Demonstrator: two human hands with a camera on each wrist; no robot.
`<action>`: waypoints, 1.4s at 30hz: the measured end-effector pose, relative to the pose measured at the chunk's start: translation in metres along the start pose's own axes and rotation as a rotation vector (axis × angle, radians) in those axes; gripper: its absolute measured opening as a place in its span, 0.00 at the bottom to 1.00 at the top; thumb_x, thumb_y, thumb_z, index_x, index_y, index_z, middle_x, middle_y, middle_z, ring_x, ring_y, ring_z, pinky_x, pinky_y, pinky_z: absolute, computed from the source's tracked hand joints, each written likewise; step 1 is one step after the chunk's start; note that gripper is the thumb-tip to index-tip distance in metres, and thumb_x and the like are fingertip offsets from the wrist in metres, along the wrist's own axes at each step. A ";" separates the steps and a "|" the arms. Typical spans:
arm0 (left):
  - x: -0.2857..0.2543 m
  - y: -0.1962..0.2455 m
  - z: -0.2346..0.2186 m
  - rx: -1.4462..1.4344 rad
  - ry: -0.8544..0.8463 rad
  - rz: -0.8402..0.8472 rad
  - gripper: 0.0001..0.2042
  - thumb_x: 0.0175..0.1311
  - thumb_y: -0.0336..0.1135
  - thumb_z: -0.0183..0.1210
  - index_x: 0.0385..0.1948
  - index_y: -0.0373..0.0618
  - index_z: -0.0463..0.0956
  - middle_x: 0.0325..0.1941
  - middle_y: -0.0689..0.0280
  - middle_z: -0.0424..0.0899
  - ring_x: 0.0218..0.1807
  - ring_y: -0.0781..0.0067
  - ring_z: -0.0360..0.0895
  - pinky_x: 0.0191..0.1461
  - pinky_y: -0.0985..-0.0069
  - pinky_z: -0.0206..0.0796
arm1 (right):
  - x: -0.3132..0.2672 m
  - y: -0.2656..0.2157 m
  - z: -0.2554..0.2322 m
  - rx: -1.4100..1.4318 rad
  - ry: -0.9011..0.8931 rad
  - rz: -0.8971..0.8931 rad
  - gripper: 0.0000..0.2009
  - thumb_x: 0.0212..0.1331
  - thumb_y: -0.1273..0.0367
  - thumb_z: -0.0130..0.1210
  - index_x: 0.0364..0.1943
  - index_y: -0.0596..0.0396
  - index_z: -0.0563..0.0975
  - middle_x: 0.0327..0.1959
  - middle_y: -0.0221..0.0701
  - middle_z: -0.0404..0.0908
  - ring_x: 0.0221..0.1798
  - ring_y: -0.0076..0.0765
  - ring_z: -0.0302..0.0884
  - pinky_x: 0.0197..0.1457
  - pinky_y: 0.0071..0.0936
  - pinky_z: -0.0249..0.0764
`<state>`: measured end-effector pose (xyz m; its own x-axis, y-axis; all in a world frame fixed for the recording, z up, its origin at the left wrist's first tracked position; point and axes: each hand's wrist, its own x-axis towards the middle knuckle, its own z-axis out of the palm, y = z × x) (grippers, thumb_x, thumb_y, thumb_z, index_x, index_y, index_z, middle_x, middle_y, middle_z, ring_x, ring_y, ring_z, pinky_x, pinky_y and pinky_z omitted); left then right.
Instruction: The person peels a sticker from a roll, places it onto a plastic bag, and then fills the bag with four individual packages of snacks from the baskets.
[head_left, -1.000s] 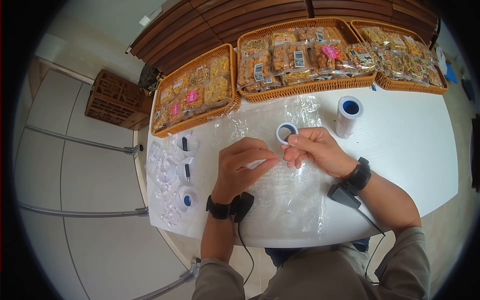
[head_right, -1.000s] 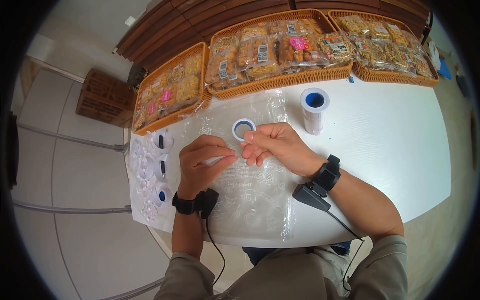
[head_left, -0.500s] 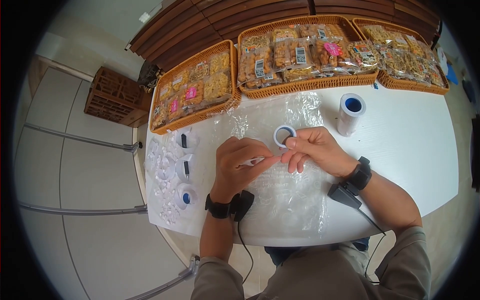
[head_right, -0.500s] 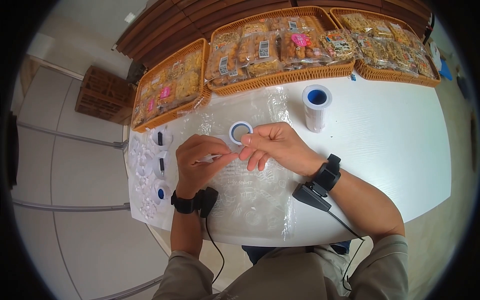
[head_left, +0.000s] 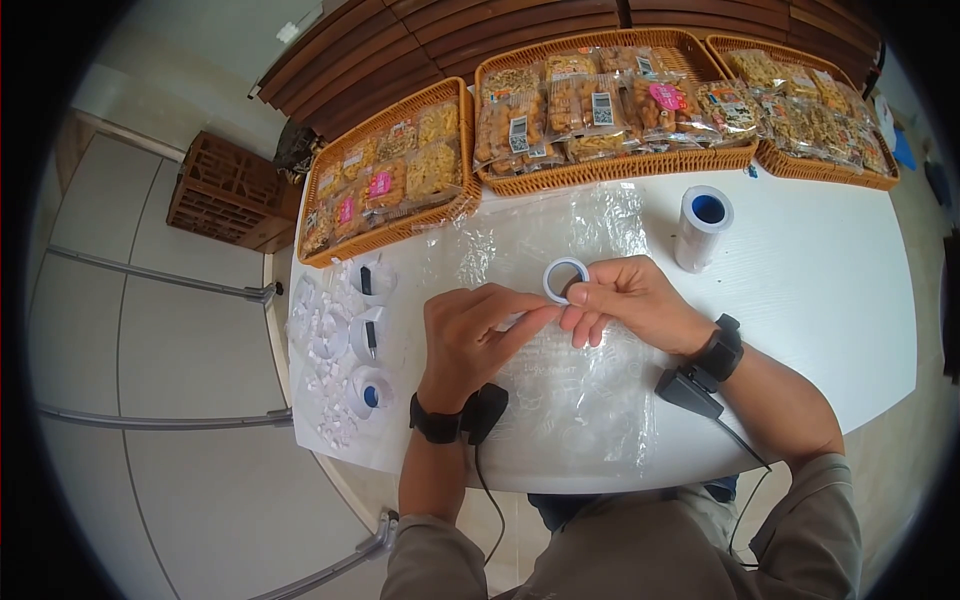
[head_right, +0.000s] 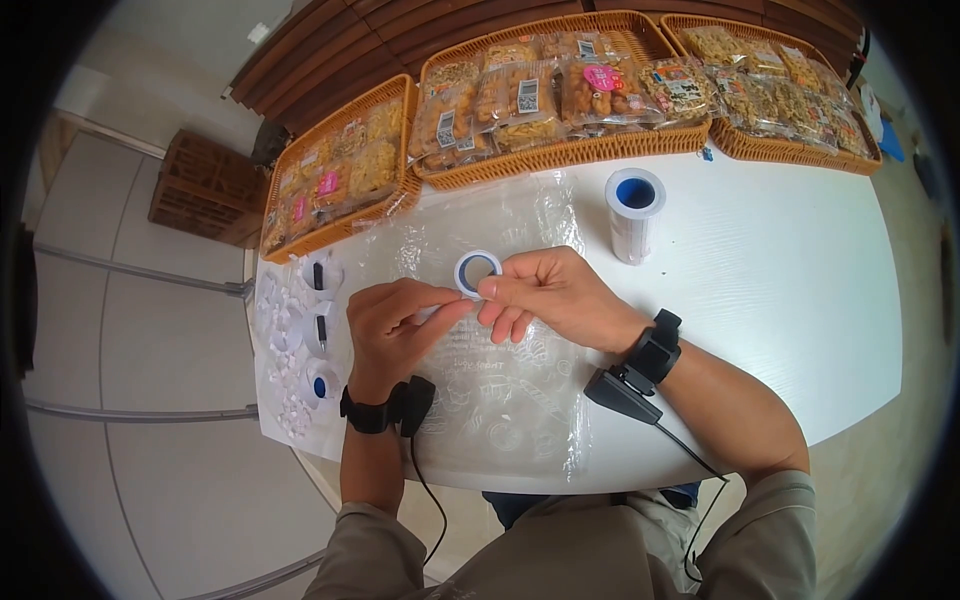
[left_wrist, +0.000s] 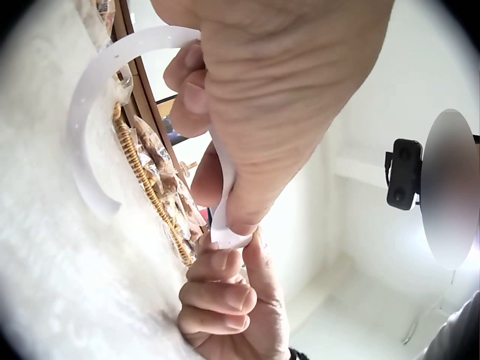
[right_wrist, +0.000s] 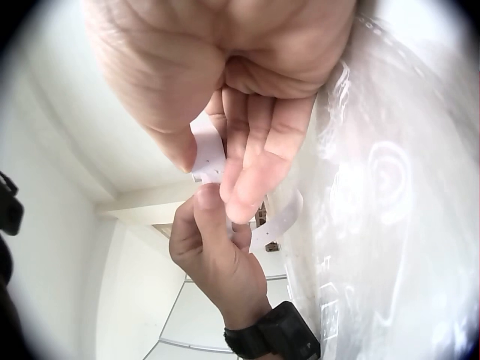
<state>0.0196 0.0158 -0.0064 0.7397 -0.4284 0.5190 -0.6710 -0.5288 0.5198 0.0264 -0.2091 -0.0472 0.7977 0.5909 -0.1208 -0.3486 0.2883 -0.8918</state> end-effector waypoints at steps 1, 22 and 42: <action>0.000 0.000 -0.001 0.011 -0.008 0.018 0.08 0.47 0.27 0.75 0.27 0.46 0.85 0.25 0.68 0.86 0.16 0.80 0.70 0.20 0.82 0.55 | 0.000 0.000 0.000 0.013 0.002 -0.007 0.14 0.72 0.62 0.55 0.42 0.61 0.82 0.34 0.36 0.87 0.33 0.25 0.85 0.35 0.19 0.79; 0.000 0.000 0.009 0.067 0.053 0.028 0.10 0.41 0.27 0.77 0.25 0.49 0.85 0.23 0.72 0.85 0.25 0.74 0.78 0.36 0.75 0.63 | 0.000 0.001 0.002 -0.013 0.003 -0.051 0.13 0.71 0.63 0.55 0.41 0.60 0.83 0.32 0.31 0.86 0.31 0.20 0.80 0.36 0.17 0.76; 0.003 0.001 0.007 0.071 0.001 0.160 0.09 0.44 0.25 0.70 0.24 0.51 0.79 0.19 0.75 0.79 0.22 0.73 0.75 0.31 0.74 0.59 | 0.000 0.002 0.002 -0.063 -0.020 -0.017 0.13 0.71 0.62 0.56 0.36 0.60 0.82 0.30 0.32 0.86 0.28 0.21 0.80 0.33 0.18 0.74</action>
<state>0.0216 0.0094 -0.0090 0.6239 -0.5103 0.5918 -0.7745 -0.5047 0.3813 0.0245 -0.2071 -0.0480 0.7928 0.6017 -0.0968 -0.3027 0.2510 -0.9194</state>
